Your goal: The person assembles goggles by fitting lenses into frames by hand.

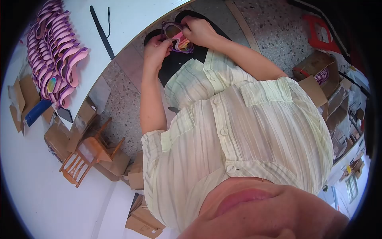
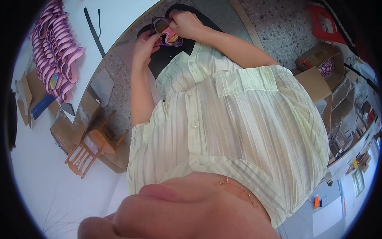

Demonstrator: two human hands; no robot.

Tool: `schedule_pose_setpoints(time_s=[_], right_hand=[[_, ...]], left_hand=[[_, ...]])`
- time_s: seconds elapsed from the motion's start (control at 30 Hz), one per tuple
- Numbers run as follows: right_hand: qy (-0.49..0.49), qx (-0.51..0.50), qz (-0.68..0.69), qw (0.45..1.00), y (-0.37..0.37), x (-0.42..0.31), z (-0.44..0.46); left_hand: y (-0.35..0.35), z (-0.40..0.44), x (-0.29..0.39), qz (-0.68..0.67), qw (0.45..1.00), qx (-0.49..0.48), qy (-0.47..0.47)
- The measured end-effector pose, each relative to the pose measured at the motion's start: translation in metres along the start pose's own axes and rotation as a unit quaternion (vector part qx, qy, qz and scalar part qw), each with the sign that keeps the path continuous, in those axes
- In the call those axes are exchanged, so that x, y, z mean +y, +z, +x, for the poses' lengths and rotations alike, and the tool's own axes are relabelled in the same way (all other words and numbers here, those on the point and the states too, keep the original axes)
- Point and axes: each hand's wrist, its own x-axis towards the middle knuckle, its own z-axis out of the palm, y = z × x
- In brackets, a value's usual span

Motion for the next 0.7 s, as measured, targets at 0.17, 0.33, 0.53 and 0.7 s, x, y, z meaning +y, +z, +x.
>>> schedule_pose_setpoints(time_s=[0.17, 0.33, 0.53, 0.7], right_hand=[[-0.013, -0.062, -0.059, 0.996, -0.01, -0.001, 0.009], [-0.002, -0.078, -0.066, 0.995, -0.008, 0.002, 0.004], [0.001, -0.071, -0.066, 0.995, -0.004, 0.003, 0.009], [-0.013, -0.057, -0.043, 0.997, -0.003, 0.008, 0.005]], left_hand=[[0.002, 0.004, 0.009, 0.054, 0.998, -0.025, 0.014], [0.011, 0.0, -0.001, 0.134, 0.99, 0.019, 0.049], [0.01, -0.004, 0.005, 0.125, 0.991, 0.024, 0.042], [0.013, -0.007, -0.004, 0.111, 0.992, 0.034, 0.057]])
